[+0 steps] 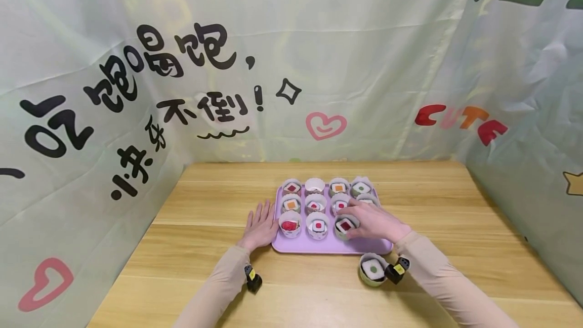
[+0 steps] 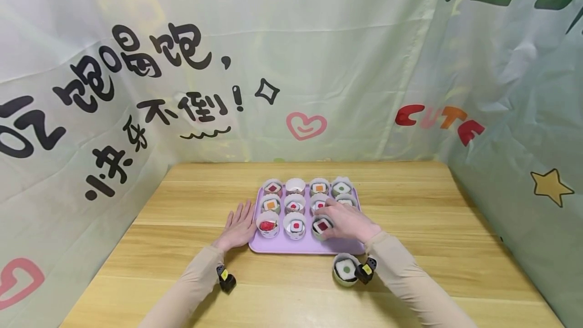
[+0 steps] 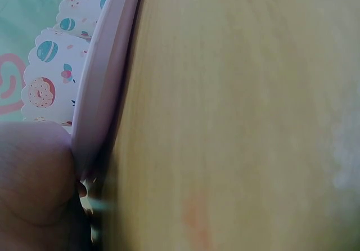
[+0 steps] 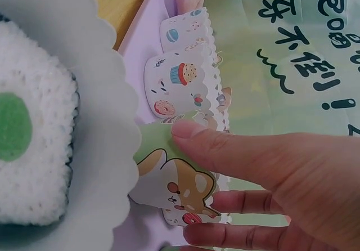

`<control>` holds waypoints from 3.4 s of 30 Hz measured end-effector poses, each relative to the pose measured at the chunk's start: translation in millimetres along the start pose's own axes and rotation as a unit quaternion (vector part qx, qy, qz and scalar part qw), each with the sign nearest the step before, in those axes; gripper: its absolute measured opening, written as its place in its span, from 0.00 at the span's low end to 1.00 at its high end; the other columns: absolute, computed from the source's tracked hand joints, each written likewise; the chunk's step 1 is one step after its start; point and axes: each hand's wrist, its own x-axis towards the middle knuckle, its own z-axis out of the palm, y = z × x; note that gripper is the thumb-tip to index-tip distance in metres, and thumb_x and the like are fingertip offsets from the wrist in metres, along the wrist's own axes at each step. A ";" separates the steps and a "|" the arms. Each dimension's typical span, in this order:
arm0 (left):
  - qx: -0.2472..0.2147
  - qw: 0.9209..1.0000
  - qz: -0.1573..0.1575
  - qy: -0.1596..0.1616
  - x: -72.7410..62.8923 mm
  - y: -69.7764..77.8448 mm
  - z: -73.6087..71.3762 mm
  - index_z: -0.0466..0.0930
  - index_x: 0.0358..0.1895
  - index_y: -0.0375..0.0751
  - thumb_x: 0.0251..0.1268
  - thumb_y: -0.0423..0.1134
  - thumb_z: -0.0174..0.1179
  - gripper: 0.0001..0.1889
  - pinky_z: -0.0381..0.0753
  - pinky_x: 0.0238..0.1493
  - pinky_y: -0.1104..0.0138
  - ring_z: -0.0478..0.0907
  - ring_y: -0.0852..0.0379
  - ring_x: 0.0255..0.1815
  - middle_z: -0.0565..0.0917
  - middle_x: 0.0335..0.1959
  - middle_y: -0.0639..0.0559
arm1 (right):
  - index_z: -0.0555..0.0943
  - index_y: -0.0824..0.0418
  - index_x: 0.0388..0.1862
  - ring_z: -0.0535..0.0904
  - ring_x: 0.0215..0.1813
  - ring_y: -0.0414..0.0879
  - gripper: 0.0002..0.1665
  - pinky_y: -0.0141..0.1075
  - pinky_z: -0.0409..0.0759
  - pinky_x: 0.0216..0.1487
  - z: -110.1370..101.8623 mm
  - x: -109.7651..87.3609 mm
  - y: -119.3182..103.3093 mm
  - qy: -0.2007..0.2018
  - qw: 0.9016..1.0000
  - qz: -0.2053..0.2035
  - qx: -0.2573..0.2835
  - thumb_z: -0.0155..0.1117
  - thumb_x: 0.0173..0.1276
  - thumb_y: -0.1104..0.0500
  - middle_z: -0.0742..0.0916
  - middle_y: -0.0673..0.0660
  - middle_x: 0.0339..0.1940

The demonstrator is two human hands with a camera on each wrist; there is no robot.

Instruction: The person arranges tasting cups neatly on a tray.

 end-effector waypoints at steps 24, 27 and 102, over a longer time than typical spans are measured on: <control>-0.007 1.000 0.002 0.004 -0.9 1.1 -0.9 0.48 0.82 0.46 0.80 0.52 0.33 0.32 0.32 0.83 0.44 0.35 0.42 0.86 0.43 0.85 0.46 | 0.82 0.61 0.59 0.82 0.48 0.53 0.33 0.47 0.84 0.48 -8.8 -17.9 4.0 0.035 0.998 0.031 0.041 0.79 0.56 0.51 0.84 0.60 0.51; -0.006 1.000 0.002 0.003 -1.9 2.7 -1.9 0.47 0.82 0.46 0.80 0.52 0.33 0.33 0.32 0.83 0.44 0.35 0.42 0.86 0.43 0.85 0.46 | 0.81 0.63 0.61 0.83 0.47 0.55 0.34 0.48 0.84 0.47 -12.8 -23.6 4.4 0.038 0.997 0.033 0.058 0.78 0.57 0.51 0.83 0.66 0.56; -0.015 1.000 0.001 0.005 -0.6 1.5 -0.3 0.47 0.82 0.46 0.79 0.52 0.34 0.33 0.31 0.83 0.44 0.34 0.43 0.86 0.42 0.85 0.47 | 0.81 0.48 0.39 0.75 0.40 0.40 0.27 0.35 0.77 0.40 -6.2 -53.8 -39.3 -0.170 0.979 0.068 0.089 0.84 0.39 0.52 0.82 0.45 0.38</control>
